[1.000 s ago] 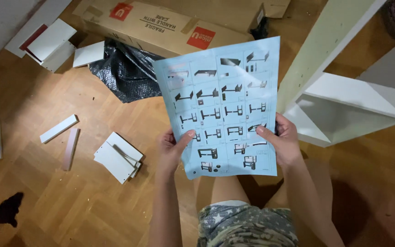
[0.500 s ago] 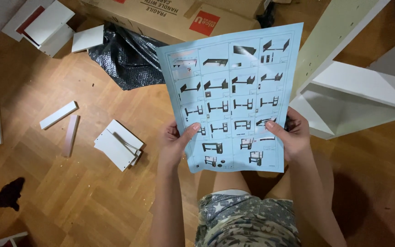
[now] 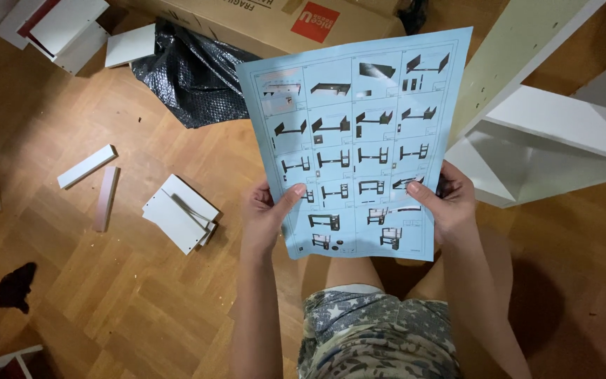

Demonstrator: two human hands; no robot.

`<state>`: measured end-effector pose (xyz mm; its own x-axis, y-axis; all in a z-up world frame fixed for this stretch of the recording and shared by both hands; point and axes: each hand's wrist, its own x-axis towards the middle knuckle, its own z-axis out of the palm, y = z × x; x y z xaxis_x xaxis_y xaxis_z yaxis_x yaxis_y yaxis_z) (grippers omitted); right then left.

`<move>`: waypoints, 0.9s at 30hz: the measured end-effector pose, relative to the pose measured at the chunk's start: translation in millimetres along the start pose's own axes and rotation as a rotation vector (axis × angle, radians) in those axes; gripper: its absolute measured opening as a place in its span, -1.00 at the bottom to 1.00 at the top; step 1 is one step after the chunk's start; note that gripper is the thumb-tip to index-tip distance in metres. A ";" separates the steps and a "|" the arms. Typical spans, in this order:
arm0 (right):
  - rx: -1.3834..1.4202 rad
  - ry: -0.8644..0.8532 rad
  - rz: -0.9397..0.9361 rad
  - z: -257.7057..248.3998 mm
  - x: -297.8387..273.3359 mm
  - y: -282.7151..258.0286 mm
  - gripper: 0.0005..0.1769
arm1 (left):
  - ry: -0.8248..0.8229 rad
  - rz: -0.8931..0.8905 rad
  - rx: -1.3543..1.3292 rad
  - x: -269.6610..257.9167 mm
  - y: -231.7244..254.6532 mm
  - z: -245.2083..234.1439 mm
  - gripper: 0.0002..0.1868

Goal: The person assembles a white wooden shelving unit on the floor. They use a screwdriver to fasten screws into pre-drilled holes, consult an instruction manual, and fit wooden panels and supports into the frame.

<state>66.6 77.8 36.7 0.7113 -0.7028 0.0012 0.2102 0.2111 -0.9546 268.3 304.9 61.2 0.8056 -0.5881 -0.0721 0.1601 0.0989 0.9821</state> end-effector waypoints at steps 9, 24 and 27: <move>-0.037 0.028 -0.044 -0.8 -3.2 -1.0 -0.59 | -0.036 0.014 -0.104 -0.5 -8.2 -1.4 -0.76; -0.212 0.013 -0.051 -4.1 -4.6 -1.9 -0.62 | 0.008 0.028 -0.011 -0.8 -11.0 -3.6 -0.80; -0.096 -0.014 -0.069 2.4 -4.9 -9.1 -0.59 | -0.036 0.030 -0.114 0.0 -6.4 -2.5 -0.77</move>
<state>62.8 81.0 46.1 0.7068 -0.7038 0.0718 0.1943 0.0956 -0.9763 268.7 306.3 54.6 0.7906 -0.6113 -0.0345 0.2017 0.2068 0.9574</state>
